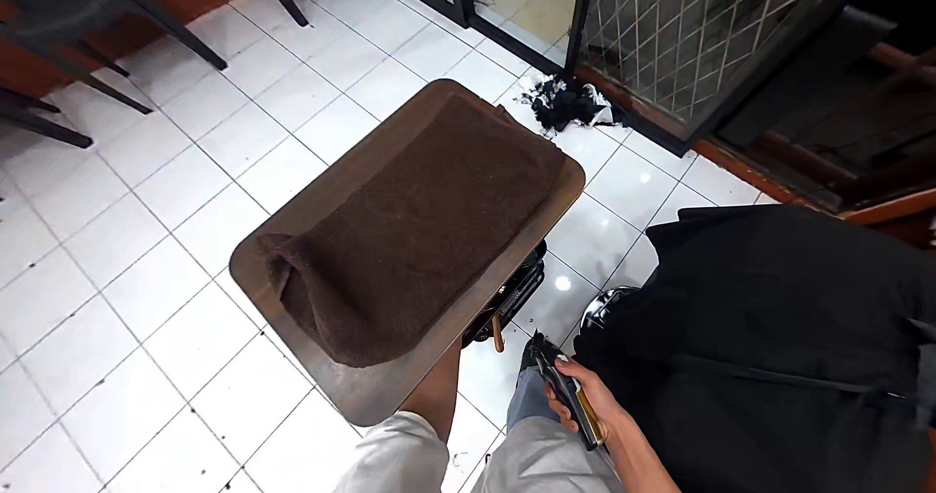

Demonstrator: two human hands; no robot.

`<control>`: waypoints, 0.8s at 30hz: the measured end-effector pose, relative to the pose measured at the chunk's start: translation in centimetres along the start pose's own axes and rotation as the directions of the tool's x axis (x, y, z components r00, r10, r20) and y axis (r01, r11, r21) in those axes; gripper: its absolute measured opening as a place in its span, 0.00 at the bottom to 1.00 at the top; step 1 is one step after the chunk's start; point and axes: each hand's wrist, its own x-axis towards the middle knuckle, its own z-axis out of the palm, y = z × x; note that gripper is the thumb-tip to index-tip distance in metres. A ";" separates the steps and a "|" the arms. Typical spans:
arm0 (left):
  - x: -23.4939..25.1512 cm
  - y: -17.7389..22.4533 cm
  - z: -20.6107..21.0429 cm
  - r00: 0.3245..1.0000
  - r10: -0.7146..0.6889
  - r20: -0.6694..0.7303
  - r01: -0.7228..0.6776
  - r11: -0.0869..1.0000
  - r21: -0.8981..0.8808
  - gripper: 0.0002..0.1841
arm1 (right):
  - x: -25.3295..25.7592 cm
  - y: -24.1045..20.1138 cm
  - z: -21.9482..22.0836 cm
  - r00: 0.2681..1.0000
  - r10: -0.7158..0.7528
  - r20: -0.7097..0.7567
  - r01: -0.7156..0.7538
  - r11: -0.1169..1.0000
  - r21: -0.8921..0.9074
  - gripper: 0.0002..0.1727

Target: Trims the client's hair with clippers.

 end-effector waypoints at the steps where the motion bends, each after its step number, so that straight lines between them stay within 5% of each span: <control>1: 2.4 -1.8 1.5 0.999 -0.018 -0.042 0.020 0.998 0.054 0.27 | -0.3 0.2 -0.3 0.999 -0.031 -0.013 0.031 0.999 0.010 0.17; 3: 4.9 -3.9 3.8 0.988 -0.019 -0.150 0.026 0.999 0.044 0.29 | -0.9 0.4 -0.4 0.993 -0.106 -0.048 0.107 0.994 0.006 0.19; 8: -0.4 0.5 1.5 0.971 -0.188 -0.147 0.180 0.981 -0.070 0.26 | -1.5 0.6 0.4 0.976 -0.176 -0.126 0.165 0.982 -0.094 0.27; 12: -2.3 -0.6 2.0 0.921 -0.142 -0.363 0.085 0.982 -0.169 0.21 | -1.7 0.5 1.0 0.964 -0.197 -0.177 0.166 0.970 -0.176 0.32; 15: -2.8 -3.3 2.0 0.933 -0.092 -0.348 0.044 0.989 -0.142 0.18 | -1.4 0.5 1.3 0.945 -0.256 -0.204 0.190 0.937 -0.295 0.31; 17: -3.6 -4.8 2.7 0.937 0.031 -0.349 -0.097 0.980 -0.172 0.17 | -1.3 -0.1 1.4 0.905 -0.357 -0.232 0.157 0.787 -0.597 0.34; 19: -5.7 -5.3 3.1 0.945 0.217 -0.245 -0.261 0.952 -0.160 0.16 | -1.1 -0.9 1.8 0.886 -0.402 -0.232 0.015 0.525 -0.851 0.37; 21: -9.6 -4.0 2.6 0.926 0.374 -0.051 -0.377 0.910 -0.174 0.13 | -1.4 -1.3 2.5 0.893 -0.373 -0.252 -0.132 0.318 -0.939 0.38; 24: -14.3 -1.0 1.3 0.834 0.547 0.071 -0.516 0.820 -0.248 0.11 | -2.9 -1.2 3.7 0.881 -0.388 -0.271 -0.192 0.230 -0.954 0.39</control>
